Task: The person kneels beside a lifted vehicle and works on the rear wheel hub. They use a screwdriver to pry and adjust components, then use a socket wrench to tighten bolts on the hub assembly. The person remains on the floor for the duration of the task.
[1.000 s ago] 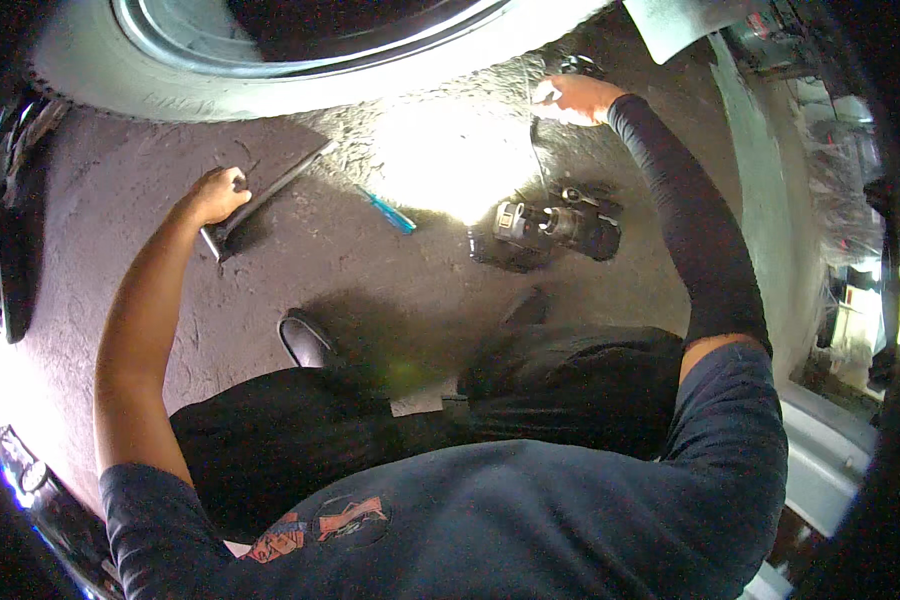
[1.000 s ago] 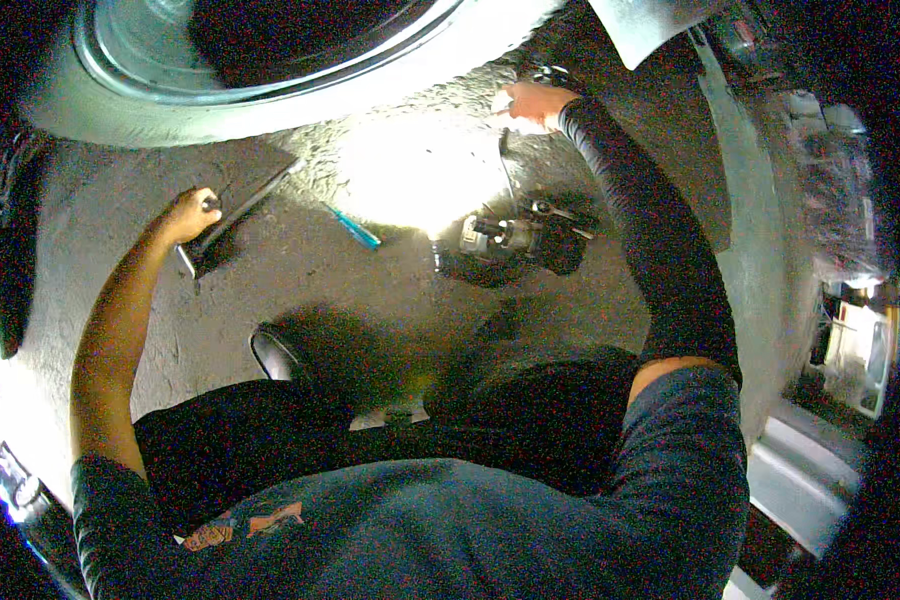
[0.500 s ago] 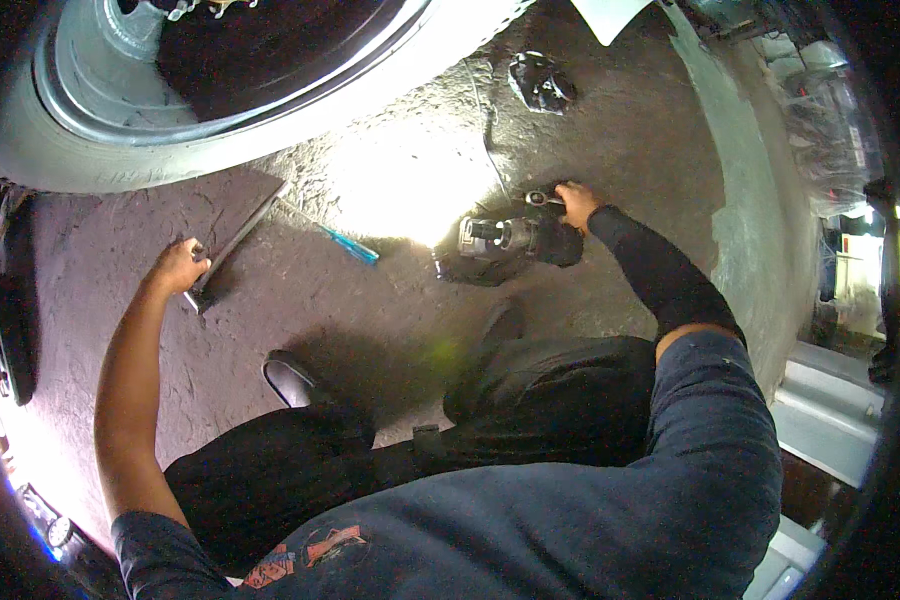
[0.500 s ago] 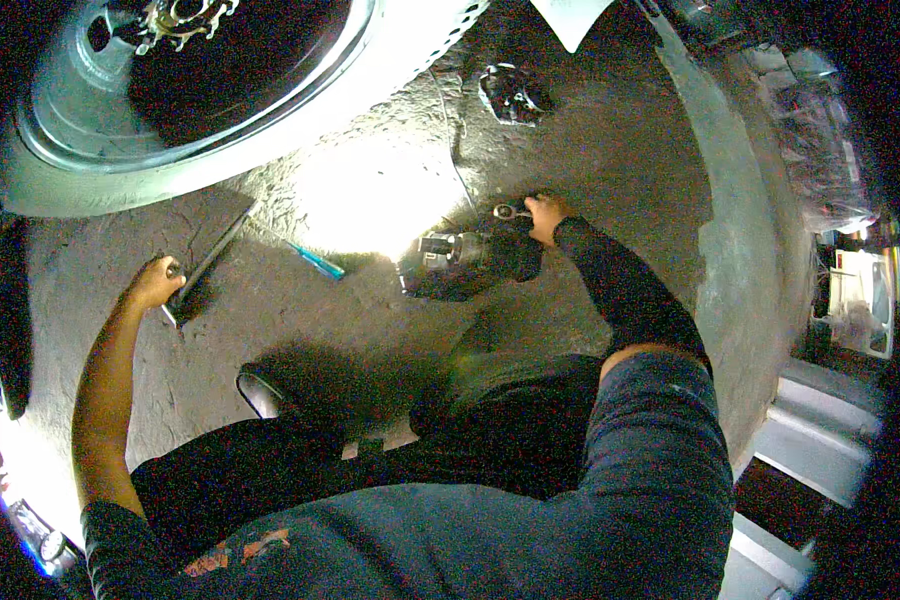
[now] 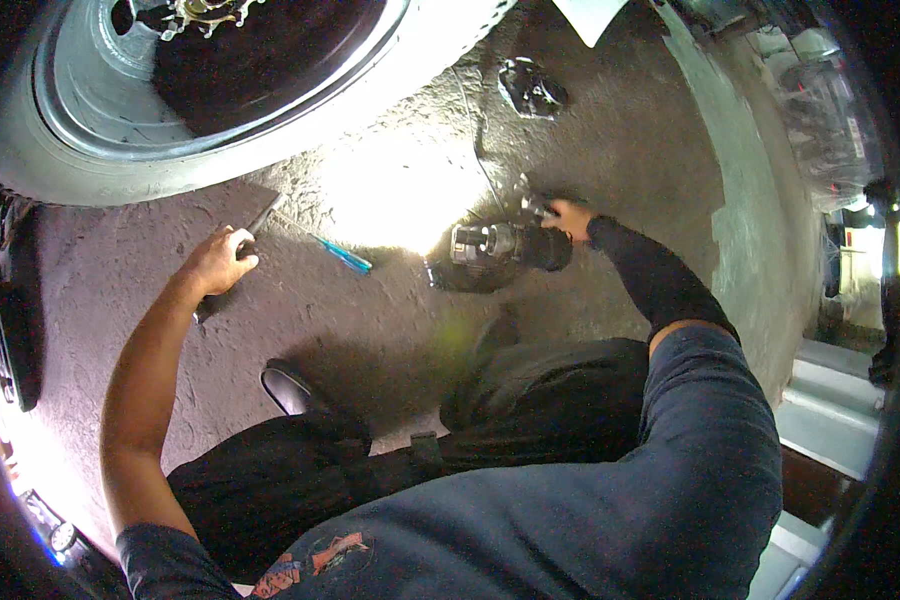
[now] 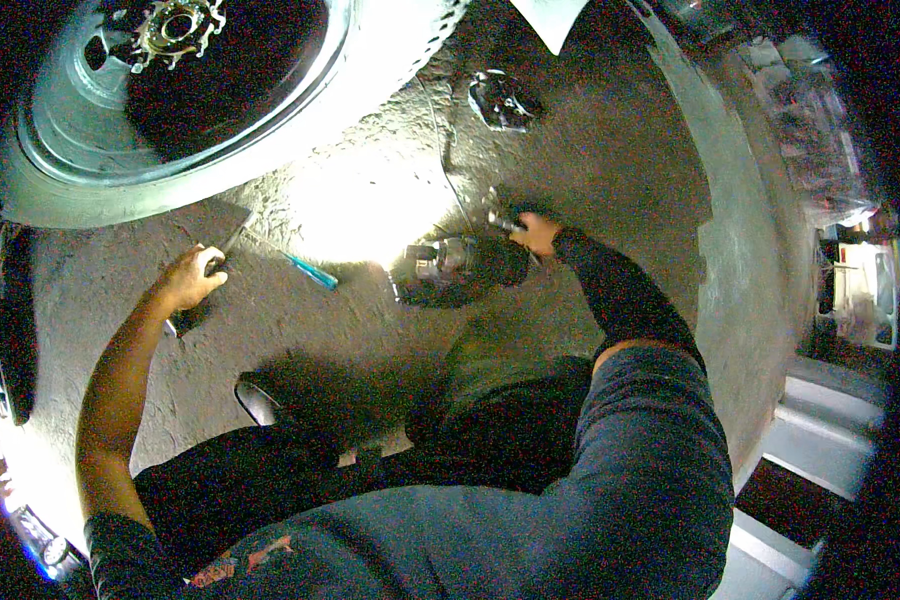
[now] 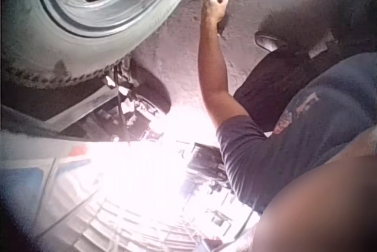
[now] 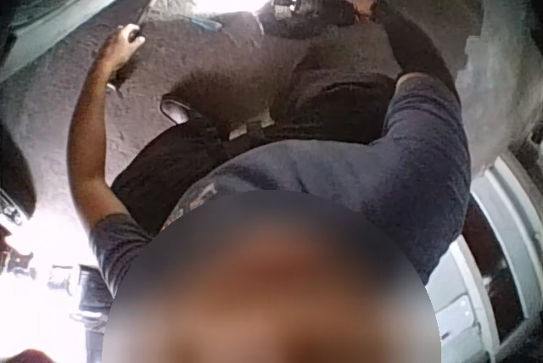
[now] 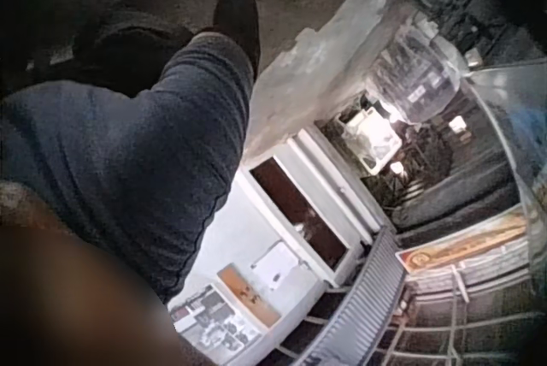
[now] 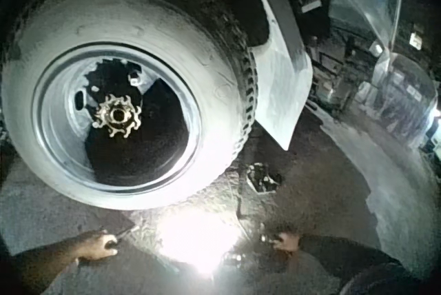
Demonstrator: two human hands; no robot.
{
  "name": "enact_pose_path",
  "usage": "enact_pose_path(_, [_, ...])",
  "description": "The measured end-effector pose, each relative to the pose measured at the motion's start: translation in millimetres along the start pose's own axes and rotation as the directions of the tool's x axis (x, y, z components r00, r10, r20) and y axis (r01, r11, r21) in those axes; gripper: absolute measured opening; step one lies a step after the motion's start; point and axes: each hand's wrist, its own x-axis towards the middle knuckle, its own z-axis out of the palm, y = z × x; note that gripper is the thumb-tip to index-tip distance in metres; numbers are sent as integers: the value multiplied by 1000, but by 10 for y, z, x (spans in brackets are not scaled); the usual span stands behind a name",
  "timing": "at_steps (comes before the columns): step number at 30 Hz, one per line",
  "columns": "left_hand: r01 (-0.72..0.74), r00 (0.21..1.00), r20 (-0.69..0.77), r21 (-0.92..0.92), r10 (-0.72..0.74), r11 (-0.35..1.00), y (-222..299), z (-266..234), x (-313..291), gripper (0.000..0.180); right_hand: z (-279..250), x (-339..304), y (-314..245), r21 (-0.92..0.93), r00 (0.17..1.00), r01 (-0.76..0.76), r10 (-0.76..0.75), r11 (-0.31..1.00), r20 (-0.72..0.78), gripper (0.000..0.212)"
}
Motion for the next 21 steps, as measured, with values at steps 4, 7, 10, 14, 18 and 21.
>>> enact_pose_path(4, [-48,999,9,15,48,999,115,-45,6,49,-560,-141,-300,119,971,-234,237,965,-12,52])
enact_pose_path(7, [-78,997,-11,42,78,996,92,-93,47,49,-843,-352,-463,350,967,-230,254,908,-22,59])
enact_pose_path(10, [-78,996,-43,17,79,997,32,-121,103,49,-843,-542,-460,351,972,-218,236,911,-10,63])
enact_pose_path(14, [-143,980,-143,-30,137,989,-45,-107,122,46,-305,-749,-87,111,996,-81,75,991,51,52])
enact_pose_path(18, [-199,973,-117,12,199,980,-79,-27,138,48,246,-833,493,-414,965,-224,260,882,34,43])
enact_pose_path(21, [-156,985,-64,32,158,987,-128,82,139,53,530,-1107,933,-271,901,-411,433,870,23,44])
